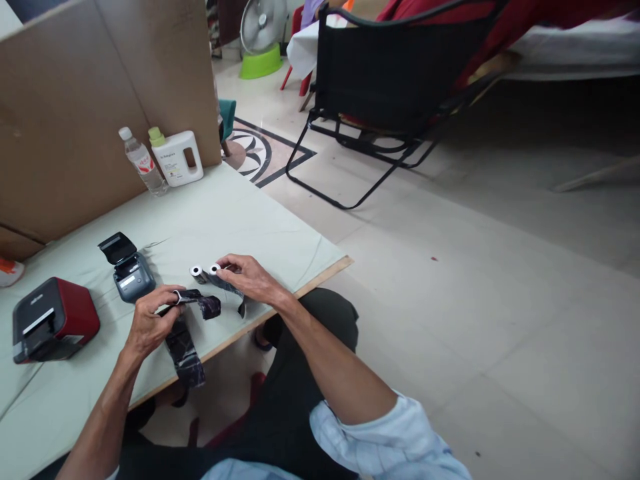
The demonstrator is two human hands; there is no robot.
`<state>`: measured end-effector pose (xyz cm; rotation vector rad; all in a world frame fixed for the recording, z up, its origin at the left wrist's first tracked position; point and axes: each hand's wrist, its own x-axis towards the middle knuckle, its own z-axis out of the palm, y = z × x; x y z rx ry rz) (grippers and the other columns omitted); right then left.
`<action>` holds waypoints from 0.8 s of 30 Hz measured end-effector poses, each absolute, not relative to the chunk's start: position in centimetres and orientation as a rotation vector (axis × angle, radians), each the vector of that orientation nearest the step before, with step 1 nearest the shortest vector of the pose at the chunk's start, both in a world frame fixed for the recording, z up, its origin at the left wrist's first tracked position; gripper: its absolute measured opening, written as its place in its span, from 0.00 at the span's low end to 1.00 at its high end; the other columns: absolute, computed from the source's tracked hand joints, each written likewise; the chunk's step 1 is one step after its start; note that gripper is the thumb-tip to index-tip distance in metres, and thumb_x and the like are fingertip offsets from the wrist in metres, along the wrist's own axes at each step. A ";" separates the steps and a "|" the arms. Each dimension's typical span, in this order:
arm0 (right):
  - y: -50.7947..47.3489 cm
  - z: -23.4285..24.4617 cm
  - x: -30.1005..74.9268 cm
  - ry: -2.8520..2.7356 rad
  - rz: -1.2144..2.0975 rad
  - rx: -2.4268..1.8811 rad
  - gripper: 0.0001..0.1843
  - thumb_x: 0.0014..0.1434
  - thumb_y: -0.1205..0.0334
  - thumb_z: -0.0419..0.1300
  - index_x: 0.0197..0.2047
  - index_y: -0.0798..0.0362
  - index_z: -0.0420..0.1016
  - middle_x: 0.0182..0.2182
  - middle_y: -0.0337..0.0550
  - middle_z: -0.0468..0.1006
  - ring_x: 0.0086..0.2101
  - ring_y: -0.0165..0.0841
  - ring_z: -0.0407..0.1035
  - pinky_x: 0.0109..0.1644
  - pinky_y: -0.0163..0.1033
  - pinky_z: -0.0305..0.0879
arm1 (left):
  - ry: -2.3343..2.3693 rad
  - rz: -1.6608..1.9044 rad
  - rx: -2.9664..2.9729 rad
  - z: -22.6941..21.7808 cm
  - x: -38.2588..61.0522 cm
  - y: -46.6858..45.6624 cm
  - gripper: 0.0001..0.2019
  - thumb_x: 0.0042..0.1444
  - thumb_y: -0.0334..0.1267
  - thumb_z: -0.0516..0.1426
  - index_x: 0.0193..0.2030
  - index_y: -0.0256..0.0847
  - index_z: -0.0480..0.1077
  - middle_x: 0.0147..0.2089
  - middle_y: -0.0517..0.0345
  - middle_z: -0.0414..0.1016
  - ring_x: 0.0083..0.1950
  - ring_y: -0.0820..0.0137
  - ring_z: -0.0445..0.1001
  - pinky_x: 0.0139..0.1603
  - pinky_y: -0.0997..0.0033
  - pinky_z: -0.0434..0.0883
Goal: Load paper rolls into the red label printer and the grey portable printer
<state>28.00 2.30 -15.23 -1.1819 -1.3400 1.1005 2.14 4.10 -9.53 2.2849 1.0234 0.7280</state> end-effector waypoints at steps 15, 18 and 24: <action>0.0 -12.4 26.2 -1.304 0.623 -1.211 0.13 0.66 0.52 0.61 0.44 0.51 0.80 0.43 0.49 0.81 0.42 0.39 0.75 0.45 0.43 0.72 | 1.067 0.890 2.217 -7.5 1.1 2.2 0.06 0.59 0.35 0.61 0.31 0.40 0.76 0.49 0.45 0.86 0.49 0.59 0.85 0.54 0.58 0.79; -2.1 -10.6 24.2 -1.356 0.740 -1.180 0.13 0.68 0.50 0.60 0.44 0.50 0.80 0.42 0.49 0.82 0.42 0.40 0.77 0.45 0.44 0.73 | 1.075 0.945 2.226 -7.1 0.7 1.6 0.06 0.60 0.35 0.61 0.30 0.41 0.76 0.50 0.46 0.86 0.50 0.60 0.85 0.55 0.57 0.79; -3.1 -12.1 18.4 -1.139 1.393 -0.977 0.25 0.63 0.39 0.63 0.51 0.50 0.77 0.41 0.47 0.84 0.41 0.41 0.80 0.44 0.44 0.76 | 1.055 1.033 2.209 -7.1 -0.8 0.3 0.04 0.60 0.35 0.62 0.34 0.41 0.78 0.52 0.44 0.85 0.51 0.59 0.85 0.55 0.57 0.79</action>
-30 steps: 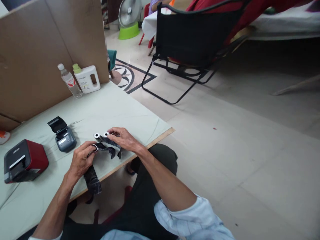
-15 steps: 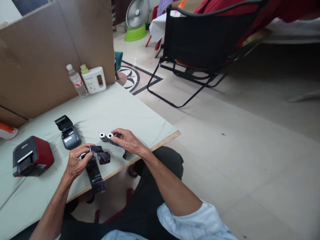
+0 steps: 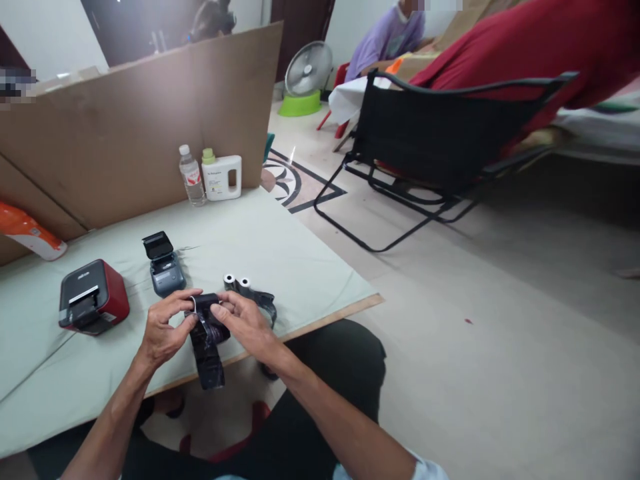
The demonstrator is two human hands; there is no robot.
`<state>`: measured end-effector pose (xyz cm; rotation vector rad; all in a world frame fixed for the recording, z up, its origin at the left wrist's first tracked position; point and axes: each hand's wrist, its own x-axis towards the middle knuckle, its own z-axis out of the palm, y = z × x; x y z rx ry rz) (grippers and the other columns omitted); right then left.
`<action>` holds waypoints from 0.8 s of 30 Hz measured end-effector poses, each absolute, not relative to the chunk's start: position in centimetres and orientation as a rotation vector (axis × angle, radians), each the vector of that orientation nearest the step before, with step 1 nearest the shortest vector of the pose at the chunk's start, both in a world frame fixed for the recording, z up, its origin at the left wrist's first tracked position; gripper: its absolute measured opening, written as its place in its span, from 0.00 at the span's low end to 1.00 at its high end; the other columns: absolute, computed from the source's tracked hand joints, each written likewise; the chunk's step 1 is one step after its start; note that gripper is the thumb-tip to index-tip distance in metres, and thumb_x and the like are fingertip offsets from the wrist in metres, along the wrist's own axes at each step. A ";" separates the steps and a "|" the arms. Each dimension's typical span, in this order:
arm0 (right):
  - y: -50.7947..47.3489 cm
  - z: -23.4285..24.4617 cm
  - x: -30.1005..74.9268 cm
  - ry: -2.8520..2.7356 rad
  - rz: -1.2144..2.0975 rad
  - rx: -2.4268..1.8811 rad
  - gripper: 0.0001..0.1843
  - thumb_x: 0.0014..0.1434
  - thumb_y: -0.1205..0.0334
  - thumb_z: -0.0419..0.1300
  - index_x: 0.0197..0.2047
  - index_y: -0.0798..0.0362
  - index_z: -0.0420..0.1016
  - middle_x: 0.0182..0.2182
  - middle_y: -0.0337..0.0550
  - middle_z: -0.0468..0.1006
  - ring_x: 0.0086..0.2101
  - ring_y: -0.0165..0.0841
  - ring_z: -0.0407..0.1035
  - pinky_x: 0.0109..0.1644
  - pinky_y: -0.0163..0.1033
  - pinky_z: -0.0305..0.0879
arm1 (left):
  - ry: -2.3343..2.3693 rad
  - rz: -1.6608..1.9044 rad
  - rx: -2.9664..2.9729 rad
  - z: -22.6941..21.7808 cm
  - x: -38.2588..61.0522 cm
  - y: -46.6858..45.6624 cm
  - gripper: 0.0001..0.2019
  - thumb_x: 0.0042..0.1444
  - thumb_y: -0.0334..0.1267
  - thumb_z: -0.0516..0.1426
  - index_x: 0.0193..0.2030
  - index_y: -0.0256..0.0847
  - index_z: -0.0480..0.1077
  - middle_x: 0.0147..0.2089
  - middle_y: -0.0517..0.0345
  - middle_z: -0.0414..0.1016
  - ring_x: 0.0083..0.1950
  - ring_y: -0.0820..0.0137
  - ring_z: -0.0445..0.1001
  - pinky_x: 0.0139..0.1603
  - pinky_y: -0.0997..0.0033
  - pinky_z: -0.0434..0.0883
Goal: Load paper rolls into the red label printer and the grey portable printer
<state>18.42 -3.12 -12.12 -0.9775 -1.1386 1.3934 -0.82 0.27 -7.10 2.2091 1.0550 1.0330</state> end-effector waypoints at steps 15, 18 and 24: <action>3.0 -14.4 9.6 -0.993 1.377 -0.865 0.19 0.50 0.50 0.70 0.41 0.51 0.76 0.35 0.42 0.83 0.36 0.35 0.77 0.45 0.42 0.77 | 1.403 1.303 1.666 -9.7 -5.8 2.8 0.11 0.54 0.45 0.67 0.33 0.38 0.77 0.46 0.45 0.85 0.46 0.61 0.84 0.50 0.61 0.80; 5.5 -14.5 8.6 -0.988 1.343 -0.841 0.18 0.49 0.51 0.69 0.39 0.52 0.75 0.34 0.41 0.83 0.36 0.35 0.77 0.45 0.41 0.76 | 1.362 1.334 1.567 -9.6 -6.9 5.4 0.18 0.47 0.46 0.70 0.42 0.38 0.76 0.42 0.50 0.84 0.42 0.63 0.83 0.47 0.63 0.80; 9.0 -14.7 7.7 -0.979 1.393 -0.915 0.20 0.47 0.60 0.67 0.45 0.52 0.73 0.29 0.36 0.80 0.30 0.32 0.75 0.36 0.36 0.73 | 1.447 1.076 1.868 -9.5 -8.7 10.2 0.16 0.51 0.42 0.65 0.44 0.38 0.82 0.40 0.51 0.85 0.38 0.62 0.81 0.45 0.62 0.78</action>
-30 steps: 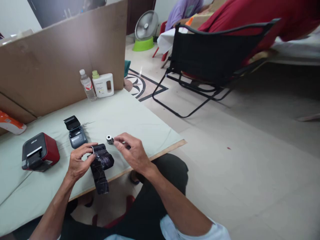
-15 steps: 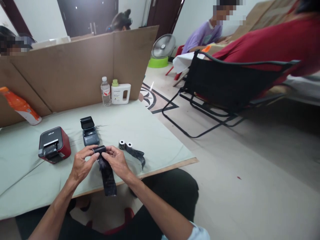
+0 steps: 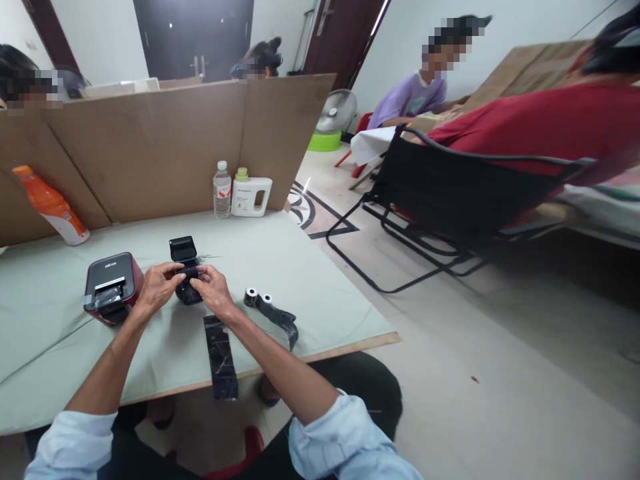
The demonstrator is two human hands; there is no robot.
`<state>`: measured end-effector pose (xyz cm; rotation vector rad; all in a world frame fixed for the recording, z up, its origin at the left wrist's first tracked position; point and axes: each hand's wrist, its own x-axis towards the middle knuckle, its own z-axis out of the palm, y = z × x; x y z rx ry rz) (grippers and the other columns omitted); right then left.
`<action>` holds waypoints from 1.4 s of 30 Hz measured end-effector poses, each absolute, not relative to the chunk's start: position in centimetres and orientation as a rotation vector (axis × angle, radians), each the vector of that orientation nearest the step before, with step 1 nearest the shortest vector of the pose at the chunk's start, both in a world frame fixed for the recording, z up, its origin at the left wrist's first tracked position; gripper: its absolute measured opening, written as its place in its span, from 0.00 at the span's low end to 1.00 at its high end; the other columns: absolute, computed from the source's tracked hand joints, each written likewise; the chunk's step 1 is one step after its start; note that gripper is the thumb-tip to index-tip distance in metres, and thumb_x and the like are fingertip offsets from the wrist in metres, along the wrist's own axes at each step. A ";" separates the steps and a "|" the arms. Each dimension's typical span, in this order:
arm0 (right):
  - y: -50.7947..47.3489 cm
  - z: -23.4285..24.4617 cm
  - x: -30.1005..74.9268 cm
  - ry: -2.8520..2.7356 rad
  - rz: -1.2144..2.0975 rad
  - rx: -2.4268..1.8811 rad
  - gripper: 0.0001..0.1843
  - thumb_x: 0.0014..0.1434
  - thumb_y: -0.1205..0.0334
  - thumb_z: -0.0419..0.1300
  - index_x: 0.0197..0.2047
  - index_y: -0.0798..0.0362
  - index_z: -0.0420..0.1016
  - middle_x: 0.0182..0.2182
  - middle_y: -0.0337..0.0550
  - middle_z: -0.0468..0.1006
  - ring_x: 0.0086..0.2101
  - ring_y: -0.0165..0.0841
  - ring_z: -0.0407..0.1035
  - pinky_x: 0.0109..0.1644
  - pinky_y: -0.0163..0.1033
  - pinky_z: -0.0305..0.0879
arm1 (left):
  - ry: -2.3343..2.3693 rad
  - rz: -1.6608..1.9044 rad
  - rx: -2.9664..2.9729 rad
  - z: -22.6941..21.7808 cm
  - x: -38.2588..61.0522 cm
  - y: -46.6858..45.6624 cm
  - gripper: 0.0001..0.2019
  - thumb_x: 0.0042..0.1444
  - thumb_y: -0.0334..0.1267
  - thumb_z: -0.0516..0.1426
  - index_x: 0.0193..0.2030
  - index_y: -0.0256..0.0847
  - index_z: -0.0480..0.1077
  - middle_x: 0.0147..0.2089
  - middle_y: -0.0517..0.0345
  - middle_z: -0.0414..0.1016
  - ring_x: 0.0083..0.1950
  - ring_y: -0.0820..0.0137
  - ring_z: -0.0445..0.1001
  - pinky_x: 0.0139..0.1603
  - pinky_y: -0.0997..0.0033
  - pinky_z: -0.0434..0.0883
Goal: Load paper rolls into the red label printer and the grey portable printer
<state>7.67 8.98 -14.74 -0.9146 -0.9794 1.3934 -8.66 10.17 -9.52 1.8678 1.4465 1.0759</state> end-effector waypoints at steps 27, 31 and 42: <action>9.9 -13.8 7.9 -1.041 1.444 -1.229 0.05 0.53 0.70 0.62 0.35 0.54 0.77 0.18 0.31 0.75 0.17 0.28 0.72 0.21 0.28 0.62 | 1.843 0.577 2.208 -12.9 -8.3 16.8 0.12 0.56 0.34 0.61 0.44 0.46 0.85 0.48 0.54 0.87 0.53 0.59 0.80 0.61 0.61 0.74; 9.9 -13.6 8.1 -1.072 1.442 -1.226 0.06 0.53 0.71 0.61 0.35 0.54 0.78 0.19 0.32 0.76 0.16 0.27 0.71 0.21 0.28 0.62 | 1.856 0.509 2.238 -12.9 -7.8 16.8 0.11 0.56 0.36 0.62 0.43 0.50 0.86 0.49 0.55 0.86 0.54 0.58 0.78 0.61 0.61 0.72; 9.6 -14.4 8.3 -1.118 1.429 -1.207 0.12 0.52 0.68 0.64 0.41 0.58 0.82 0.18 0.33 0.76 0.18 0.26 0.69 0.22 0.29 0.67 | 2.011 1.051 1.866 -12.8 -7.8 17.7 0.39 0.47 0.40 0.70 0.67 0.36 0.67 0.64 0.39 0.72 0.64 0.51 0.72 0.64 0.52 0.72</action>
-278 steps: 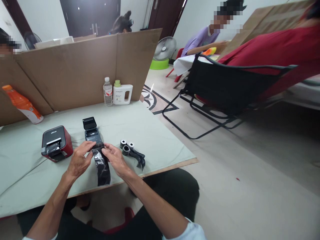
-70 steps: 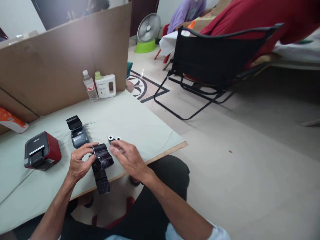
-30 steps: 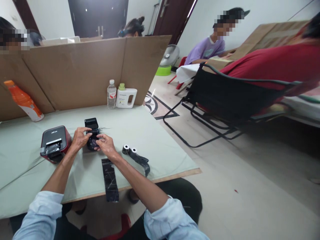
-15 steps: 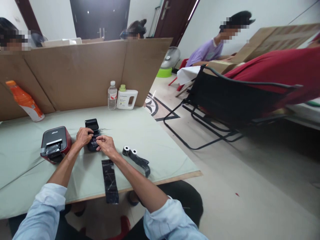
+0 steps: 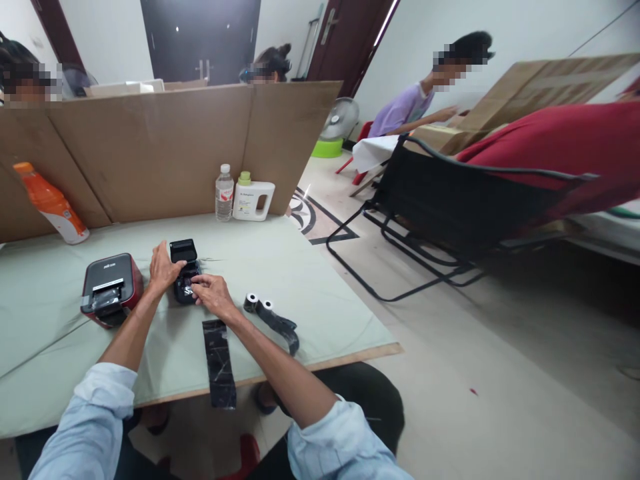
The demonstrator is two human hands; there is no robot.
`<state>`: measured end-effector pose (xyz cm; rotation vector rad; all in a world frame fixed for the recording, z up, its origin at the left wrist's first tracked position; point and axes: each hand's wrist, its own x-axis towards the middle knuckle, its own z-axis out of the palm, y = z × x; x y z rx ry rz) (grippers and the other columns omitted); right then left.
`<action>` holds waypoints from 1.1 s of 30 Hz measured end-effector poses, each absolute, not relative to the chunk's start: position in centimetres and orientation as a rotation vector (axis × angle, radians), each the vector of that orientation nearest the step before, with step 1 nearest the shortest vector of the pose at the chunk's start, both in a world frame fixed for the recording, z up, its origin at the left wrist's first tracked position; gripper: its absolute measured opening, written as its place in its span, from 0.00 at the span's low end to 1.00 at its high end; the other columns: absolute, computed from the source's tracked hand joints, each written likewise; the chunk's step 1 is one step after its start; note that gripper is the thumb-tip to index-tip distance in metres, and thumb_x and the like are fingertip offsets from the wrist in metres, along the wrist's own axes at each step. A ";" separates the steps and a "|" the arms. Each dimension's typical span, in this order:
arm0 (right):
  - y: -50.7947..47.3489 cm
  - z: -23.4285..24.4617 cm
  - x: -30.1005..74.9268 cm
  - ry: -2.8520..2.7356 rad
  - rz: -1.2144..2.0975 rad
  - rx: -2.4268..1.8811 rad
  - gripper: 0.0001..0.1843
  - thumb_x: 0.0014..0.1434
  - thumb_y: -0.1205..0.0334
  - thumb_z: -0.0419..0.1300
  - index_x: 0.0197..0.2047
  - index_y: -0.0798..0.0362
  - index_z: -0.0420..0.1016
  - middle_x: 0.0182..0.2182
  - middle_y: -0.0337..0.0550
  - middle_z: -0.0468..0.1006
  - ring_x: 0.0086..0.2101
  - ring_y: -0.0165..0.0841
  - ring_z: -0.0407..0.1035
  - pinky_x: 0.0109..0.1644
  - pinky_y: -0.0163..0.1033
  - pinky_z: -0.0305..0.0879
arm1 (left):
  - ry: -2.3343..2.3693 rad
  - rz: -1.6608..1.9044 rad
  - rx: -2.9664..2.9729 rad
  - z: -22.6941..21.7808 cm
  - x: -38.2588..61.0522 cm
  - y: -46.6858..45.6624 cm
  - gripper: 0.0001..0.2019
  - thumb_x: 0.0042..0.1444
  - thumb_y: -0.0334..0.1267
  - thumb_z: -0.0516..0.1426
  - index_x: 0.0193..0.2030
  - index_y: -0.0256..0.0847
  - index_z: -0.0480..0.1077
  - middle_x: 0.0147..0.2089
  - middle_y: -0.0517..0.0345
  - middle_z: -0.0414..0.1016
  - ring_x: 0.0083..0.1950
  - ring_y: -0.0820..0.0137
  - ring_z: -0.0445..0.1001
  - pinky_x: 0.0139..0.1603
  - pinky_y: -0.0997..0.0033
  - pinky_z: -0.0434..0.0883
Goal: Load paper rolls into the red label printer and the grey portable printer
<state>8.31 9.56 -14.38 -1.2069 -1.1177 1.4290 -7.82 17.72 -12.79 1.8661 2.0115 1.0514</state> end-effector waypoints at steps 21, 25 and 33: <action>8.5 -14.6 8.9 -1.212 1.424 -1.155 0.04 0.50 0.68 0.63 0.32 0.53 0.78 0.18 0.32 0.76 0.20 0.28 0.70 0.25 0.31 0.67 | 1.481 0.976 2.273 -15.2 -11.1 11.2 0.19 0.65 0.42 0.55 0.58 0.43 0.79 0.72 0.44 0.70 0.68 0.55 0.73 0.71 0.46 0.69; 8.4 -14.8 8.9 -1.220 1.456 -1.146 0.05 0.51 0.69 0.62 0.33 0.54 0.77 0.18 0.32 0.76 0.19 0.27 0.69 0.26 0.31 0.67 | 1.520 0.946 2.289 -15.0 -11.0 10.9 0.20 0.65 0.42 0.55 0.60 0.43 0.79 0.72 0.43 0.69 0.67 0.54 0.74 0.71 0.46 0.69; 8.4 -14.9 10.3 -1.548 1.114 -1.301 0.10 0.60 0.60 0.62 0.45 0.51 0.77 0.23 0.34 0.77 0.25 0.32 0.72 0.35 0.36 0.71 | 1.568 0.910 2.331 -15.8 -10.6 9.8 0.23 0.68 0.44 0.54 0.66 0.41 0.74 0.75 0.41 0.63 0.73 0.52 0.68 0.74 0.47 0.66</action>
